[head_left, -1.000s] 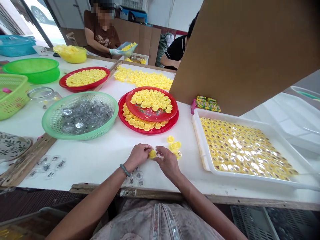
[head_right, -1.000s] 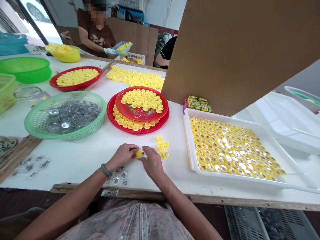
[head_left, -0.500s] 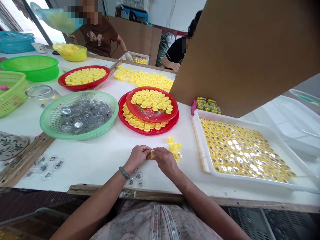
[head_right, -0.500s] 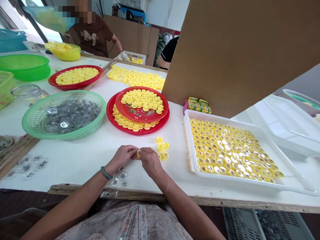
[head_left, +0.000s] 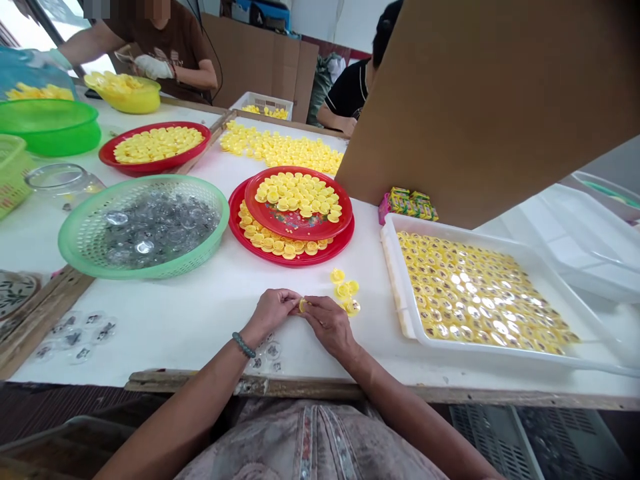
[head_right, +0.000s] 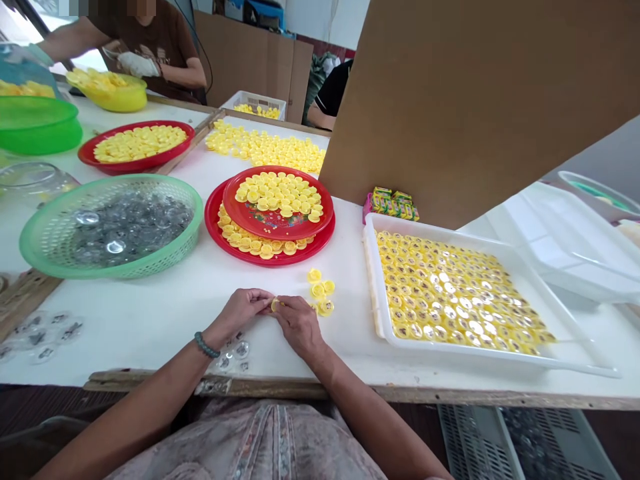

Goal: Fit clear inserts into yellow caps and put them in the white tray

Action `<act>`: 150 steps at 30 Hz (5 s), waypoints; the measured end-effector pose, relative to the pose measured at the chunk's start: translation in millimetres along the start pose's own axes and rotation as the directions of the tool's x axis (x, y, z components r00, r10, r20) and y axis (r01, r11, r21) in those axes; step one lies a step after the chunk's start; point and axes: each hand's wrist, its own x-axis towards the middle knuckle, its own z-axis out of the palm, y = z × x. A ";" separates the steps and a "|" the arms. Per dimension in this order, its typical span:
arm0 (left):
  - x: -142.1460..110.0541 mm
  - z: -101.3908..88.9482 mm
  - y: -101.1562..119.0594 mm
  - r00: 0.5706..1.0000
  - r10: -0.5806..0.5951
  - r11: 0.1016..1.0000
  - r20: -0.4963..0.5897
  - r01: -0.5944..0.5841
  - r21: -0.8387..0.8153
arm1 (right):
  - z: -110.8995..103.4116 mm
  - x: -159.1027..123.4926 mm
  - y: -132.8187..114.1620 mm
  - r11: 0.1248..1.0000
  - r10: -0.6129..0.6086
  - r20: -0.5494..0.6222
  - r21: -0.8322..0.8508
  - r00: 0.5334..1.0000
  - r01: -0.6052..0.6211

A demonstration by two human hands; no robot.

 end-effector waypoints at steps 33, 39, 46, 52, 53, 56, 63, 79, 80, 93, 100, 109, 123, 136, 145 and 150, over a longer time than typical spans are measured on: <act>0.5 10.4 8.0 0.991 -0.124 0.979 -0.046 0.115 -0.171 | -5.7 -9.7 -7.0 0.910 -0.073 0.286 -0.373 0.955 0.182; -1.7 15.7 13.2 0.997 -0.072 0.997 0.023 0.072 0.013 | -15.4 -8.2 -19.3 0.893 -0.043 0.222 -0.428 0.974 0.138; 3.3 28.2 37.3 0.990 0.060 0.913 0.125 -0.105 0.394 | -59.3 -17.5 -10.0 0.944 0.117 0.030 -0.314 0.993 -0.101; 24.4 27.6 55.2 0.973 0.215 0.789 0.080 -0.222 0.572 | -90.3 13.8 38.7 0.830 0.438 -0.022 -0.372 0.899 -0.414; 25.9 27.6 55.9 0.971 0.224 0.778 0.085 -0.230 0.585 | -89.6 18.5 43.0 0.824 0.458 0.012 -0.382 0.889 -0.419; 25.2 26.6 54.4 0.962 0.254 0.746 0.097 -0.259 0.613 | -76.8 28.1 43.8 0.840 0.457 0.065 -0.360 0.887 -0.407; 10.6 8.8 41.1 0.967 0.240 0.692 0.080 -0.228 0.685 | -36.8 40.3 12.8 0.913 0.395 0.142 -0.168 0.907 -0.371; -9.8 -19.6 34.2 0.946 0.303 0.557 0.115 -0.274 0.784 | -47.9 -5.0 -24.5 0.939 0.072 0.243 -0.344 0.967 0.016; -9.5 -24.0 33.6 0.947 0.308 0.552 0.095 -0.259 0.793 | -44.4 -2.4 -31.3 0.956 0.031 0.267 -0.289 0.963 0.049; -14.8 -26.0 25.9 0.963 0.270 0.680 -0.018 -0.177 0.712 | -16.3 -9.0 -50.9 0.950 -0.223 0.538 -0.065 0.812 0.304; -19.4 -21.6 22.4 0.937 0.347 0.695 -0.049 -0.222 0.684 | -22.8 -24.8 -39.2 0.977 -0.151 0.435 -0.069 0.888 0.200; -47.4 -46.1 11.3 0.944 0.326 0.676 -0.057 -0.191 0.712 | -12.6 0.8 -51.2 0.984 -0.134 0.348 -0.061 0.928 0.165; -63.9 -46.3 9.7 0.916 0.396 0.558 0.066 -0.297 0.775 | -12.7 -19.7 -47.2 0.979 0.048 0.306 0.176 0.951 -0.106; -38.7 -36.8 22.8 0.917 0.356 0.439 0.179 -0.333 0.834 | -18.6 -7.2 -43.9 0.453 0.494 0.384 0.652 0.780 -0.607; -66.2 -25.2 41.2 0.969 0.225 0.819 0.100 -0.244 0.519 | -25.4 4.2 -42.4 0.627 0.388 0.381 0.559 0.839 -0.543; -57.9 -16.6 36.9 0.984 0.108 0.972 0.142 -0.134 0.192 | -25.5 3.6 -49.2 0.712 0.345 0.365 0.499 0.865 -0.494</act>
